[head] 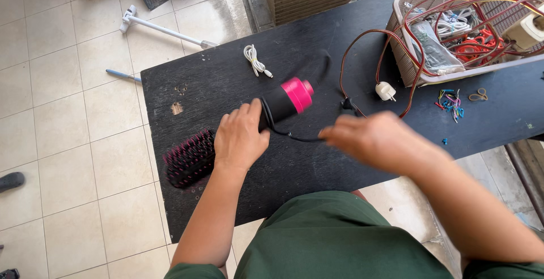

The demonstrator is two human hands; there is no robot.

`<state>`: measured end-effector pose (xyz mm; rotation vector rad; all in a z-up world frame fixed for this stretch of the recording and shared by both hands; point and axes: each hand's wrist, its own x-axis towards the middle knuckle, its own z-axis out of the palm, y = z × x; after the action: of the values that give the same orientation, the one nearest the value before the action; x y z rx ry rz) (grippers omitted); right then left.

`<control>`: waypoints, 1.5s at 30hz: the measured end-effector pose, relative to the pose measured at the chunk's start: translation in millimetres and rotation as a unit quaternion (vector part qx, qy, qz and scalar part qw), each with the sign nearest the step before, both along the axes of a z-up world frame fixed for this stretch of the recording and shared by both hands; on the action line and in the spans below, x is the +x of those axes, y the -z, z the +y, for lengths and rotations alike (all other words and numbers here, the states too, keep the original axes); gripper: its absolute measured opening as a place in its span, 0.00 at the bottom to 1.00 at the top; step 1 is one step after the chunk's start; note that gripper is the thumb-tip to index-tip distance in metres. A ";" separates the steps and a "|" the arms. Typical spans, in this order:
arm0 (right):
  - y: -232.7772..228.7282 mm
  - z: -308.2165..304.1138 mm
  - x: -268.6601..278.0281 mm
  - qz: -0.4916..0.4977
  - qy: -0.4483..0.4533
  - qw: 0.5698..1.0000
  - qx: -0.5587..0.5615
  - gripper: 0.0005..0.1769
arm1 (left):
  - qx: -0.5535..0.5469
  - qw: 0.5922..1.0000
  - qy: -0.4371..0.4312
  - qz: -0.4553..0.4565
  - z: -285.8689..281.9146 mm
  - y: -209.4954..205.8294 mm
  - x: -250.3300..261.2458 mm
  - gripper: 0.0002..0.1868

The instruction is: The person wipes a black and pink heated hair brush with a white cloth, cleaning the bristles and handle. They then wipe the attached power cord and plug before wrapping the cord around the brush handle.

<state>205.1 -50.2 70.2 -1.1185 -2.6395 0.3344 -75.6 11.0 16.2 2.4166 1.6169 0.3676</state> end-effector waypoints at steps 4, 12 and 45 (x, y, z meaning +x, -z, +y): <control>-49.4 25.3 14.7 -0.007 0.059 0.992 0.113 0.17 | -0.041 0.992 0.088 0.081 -11.7 -15.6 -4.8 0.25; -4.1 80.4 15.8 0.054 0.097 0.981 0.161 0.13 | -0.031 0.963 0.239 -0.123 -28.8 -37.7 -17.5 0.30; -41.0 16.9 -0.4 -0.146 -0.003 0.988 0.056 0.22 | 0.070 0.945 0.295 0.122 -22.0 9.0 26.1 0.11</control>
<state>204.6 -33.3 111.1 -1.2035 -2.8697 0.0235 -49.6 -11.0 7.2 2.9919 0.8737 0.0789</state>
